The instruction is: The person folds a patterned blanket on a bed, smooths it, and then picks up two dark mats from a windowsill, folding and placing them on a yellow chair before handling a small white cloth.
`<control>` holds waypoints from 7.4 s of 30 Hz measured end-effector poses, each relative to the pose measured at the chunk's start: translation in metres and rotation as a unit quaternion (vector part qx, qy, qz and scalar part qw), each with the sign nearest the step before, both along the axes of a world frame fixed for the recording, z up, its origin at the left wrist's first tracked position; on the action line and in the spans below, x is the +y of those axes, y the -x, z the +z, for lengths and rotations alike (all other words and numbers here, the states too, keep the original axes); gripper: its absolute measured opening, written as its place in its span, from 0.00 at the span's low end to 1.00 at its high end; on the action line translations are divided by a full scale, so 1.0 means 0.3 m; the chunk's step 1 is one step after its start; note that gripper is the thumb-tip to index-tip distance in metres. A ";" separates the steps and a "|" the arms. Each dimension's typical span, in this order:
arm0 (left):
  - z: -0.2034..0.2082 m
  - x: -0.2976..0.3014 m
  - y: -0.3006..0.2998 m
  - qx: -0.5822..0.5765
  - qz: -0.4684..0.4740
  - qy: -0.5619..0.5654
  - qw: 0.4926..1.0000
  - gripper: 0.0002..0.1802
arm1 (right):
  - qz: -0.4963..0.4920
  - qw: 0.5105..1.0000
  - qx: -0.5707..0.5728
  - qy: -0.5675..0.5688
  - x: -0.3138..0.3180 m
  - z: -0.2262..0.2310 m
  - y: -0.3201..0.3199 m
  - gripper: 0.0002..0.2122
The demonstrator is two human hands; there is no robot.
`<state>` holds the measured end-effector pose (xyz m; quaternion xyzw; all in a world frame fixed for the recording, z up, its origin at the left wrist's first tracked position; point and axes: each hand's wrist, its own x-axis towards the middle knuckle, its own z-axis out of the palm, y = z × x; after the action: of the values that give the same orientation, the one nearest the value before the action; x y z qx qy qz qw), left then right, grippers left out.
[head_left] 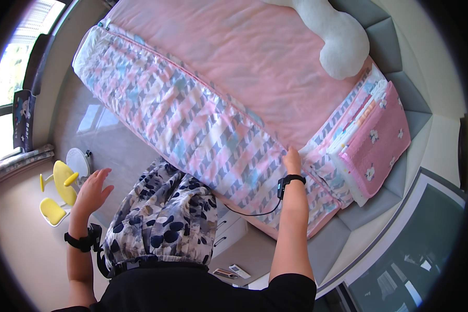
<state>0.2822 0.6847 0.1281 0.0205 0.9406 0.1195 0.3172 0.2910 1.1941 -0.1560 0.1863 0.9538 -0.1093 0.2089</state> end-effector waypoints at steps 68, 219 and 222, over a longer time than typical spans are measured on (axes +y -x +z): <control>0.242 -2.079 0.530 0.255 0.241 -0.027 0.936 0.19 | 0.309 0.933 0.055 0.175 -2.461 0.999 1.077 0.15; -0.432 -2.572 2.455 0.027 -0.284 -0.499 0.818 0.19 | 0.105 0.947 0.192 0.233 -3.578 1.238 2.098 0.07; -0.416 -2.564 2.469 -0.016 -0.312 -0.495 0.811 0.19 | 0.091 0.946 0.192 0.245 -3.592 1.235 2.101 0.08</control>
<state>-0.4585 -0.0844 0.0034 0.4650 0.6923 0.4635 0.2995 -0.3393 0.1166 0.2146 0.0170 0.9327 -0.3534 0.0698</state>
